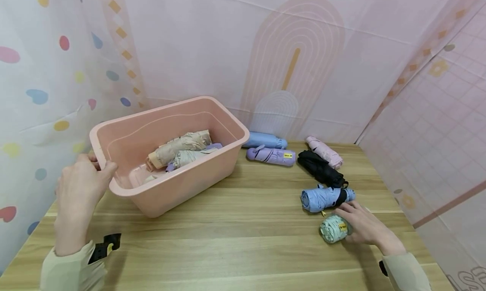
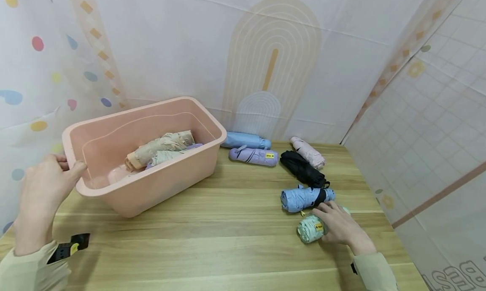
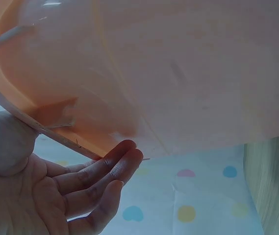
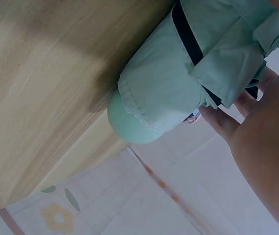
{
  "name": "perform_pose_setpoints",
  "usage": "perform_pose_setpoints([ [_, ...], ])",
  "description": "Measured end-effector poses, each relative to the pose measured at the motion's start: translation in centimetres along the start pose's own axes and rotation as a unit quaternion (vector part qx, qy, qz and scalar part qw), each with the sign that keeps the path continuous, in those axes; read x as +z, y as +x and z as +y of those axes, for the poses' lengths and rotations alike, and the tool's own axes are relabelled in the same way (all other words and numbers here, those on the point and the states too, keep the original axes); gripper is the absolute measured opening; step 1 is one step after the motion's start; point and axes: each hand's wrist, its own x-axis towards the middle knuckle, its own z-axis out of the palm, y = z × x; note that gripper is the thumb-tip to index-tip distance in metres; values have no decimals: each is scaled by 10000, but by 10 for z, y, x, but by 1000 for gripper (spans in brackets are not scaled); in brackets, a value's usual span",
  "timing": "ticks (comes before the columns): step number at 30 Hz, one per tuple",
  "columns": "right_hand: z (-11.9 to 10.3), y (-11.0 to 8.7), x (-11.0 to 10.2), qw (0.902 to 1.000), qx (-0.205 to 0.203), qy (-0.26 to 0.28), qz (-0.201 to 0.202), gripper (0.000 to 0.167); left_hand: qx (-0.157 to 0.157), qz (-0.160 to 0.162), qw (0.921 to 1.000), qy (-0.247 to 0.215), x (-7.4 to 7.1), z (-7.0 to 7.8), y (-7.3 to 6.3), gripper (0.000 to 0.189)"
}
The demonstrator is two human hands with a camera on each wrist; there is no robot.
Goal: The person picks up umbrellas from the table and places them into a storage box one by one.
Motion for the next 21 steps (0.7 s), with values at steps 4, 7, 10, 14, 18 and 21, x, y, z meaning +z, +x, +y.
perform_pose_setpoints([
  [4,0,0,0,9998,167,68,-102,65,37,48,10000,-56,0,0,0,48],
  [7,0,0,0,9997,196,65,-140,66,47,80,9999,-105,0,0,1,40],
  [10,0,0,0,9997,159,47,-163,66,39,101,9999,-120,0,1,1,35],
  [14,0,0,-1,9996,174,18,-211,66,36,113,9998,-127,0,1,0,36],
  [18,0,-1,-1,9995,217,12,-231,66,53,86,9999,-118,0,0,1,43],
  [21,0,-1,-2,9994,237,38,-241,66,85,18,9999,-118,-1,-1,1,53],
])
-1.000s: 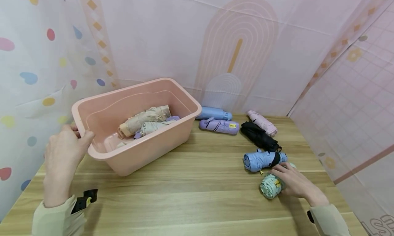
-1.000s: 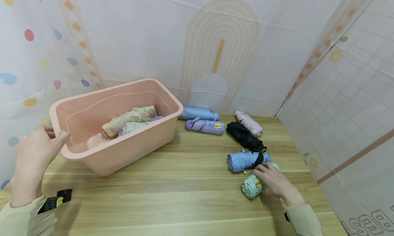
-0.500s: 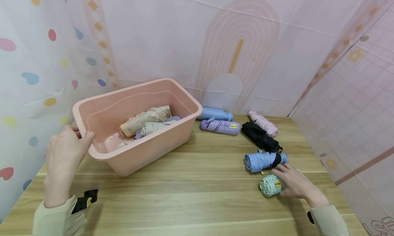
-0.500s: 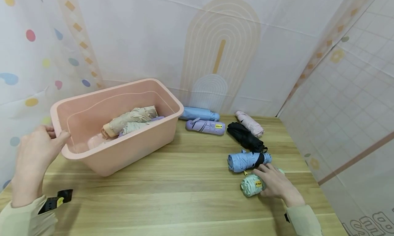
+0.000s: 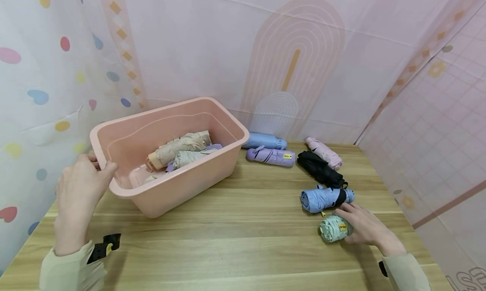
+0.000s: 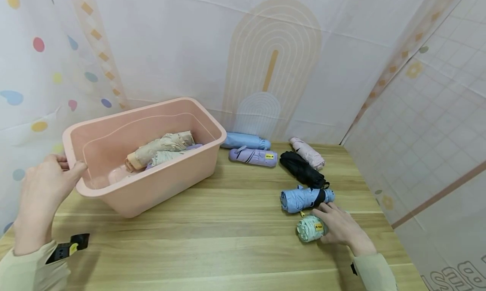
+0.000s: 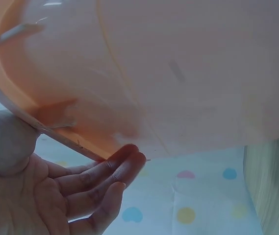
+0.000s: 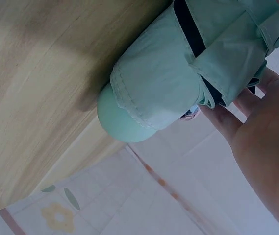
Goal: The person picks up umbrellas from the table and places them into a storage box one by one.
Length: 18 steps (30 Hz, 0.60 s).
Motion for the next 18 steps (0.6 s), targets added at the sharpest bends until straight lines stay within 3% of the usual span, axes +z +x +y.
perform_pose_setpoints([
  [7,-1,0,-3,9999,-49,94,50,66,144,-151,9995,-225,-4,-2,9,64],
  [13,-2,1,-5,9997,-179,69,179,65,183,386,9982,-422,-3,-8,29,55],
  [18,-4,1,-8,9991,-266,130,307,64,311,732,9966,-205,0,-13,37,38],
])
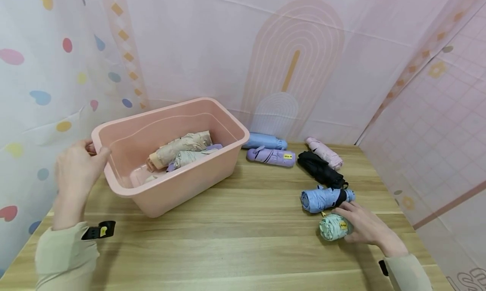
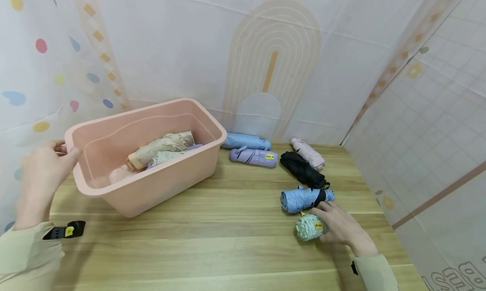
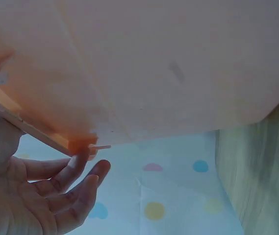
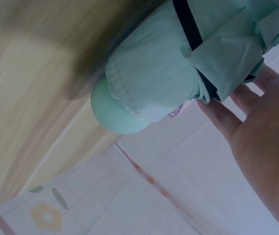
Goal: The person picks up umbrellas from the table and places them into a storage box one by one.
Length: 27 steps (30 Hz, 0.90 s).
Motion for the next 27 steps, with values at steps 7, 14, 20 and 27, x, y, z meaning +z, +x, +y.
perform_pose_setpoints([
  [7,-5,1,-6,9999,77,-26,60,65,22,96,9999,59,3,1,-1,33],
  [14,-10,7,-16,9992,-167,-164,335,68,-195,-25,9998,-63,4,0,-2,46],
  [20,-13,14,-28,9974,-285,-278,604,67,-416,-253,9988,-102,4,1,-2,60],
  [27,-14,27,-39,9928,-486,-442,1000,64,-515,-388,9979,-92,4,2,0,62],
])
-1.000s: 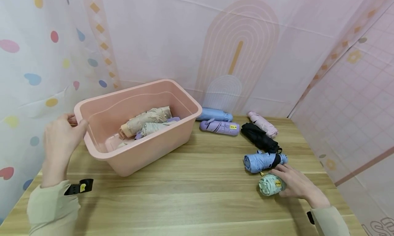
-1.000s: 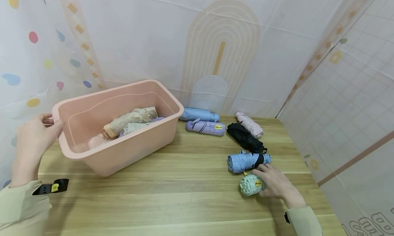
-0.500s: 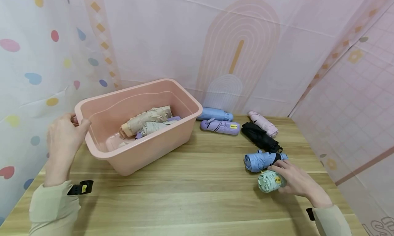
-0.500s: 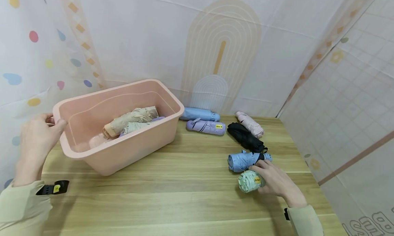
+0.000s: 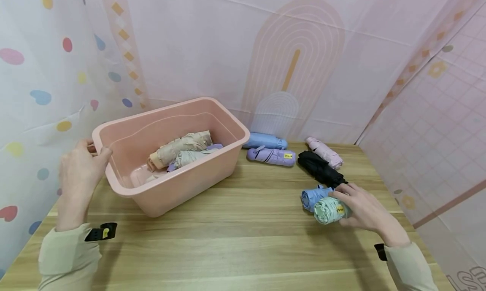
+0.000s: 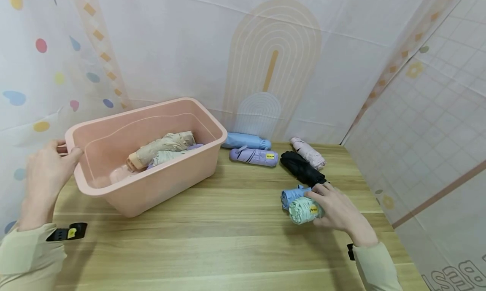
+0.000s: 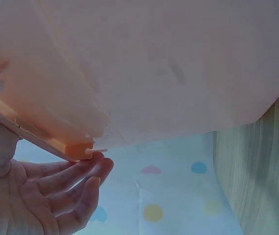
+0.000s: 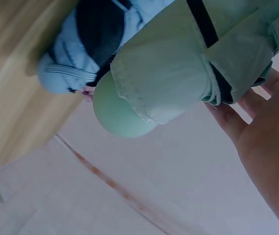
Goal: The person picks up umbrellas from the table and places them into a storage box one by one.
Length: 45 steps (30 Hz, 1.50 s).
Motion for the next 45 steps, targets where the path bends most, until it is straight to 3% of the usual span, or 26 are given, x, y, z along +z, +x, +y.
perform_pose_setpoints([
  [8,1,20,-9,9996,-160,-136,200,64,-54,-4,9999,-87,1,0,0,63],
  [18,1,46,-23,9997,5,33,234,62,-38,90,9999,-134,0,0,0,62],
  [34,0,86,-24,9981,58,338,513,70,-101,37,9999,-122,1,1,-1,62],
  [45,-6,118,-27,9963,-108,393,754,63,-147,-27,9999,-86,1,-1,1,63],
])
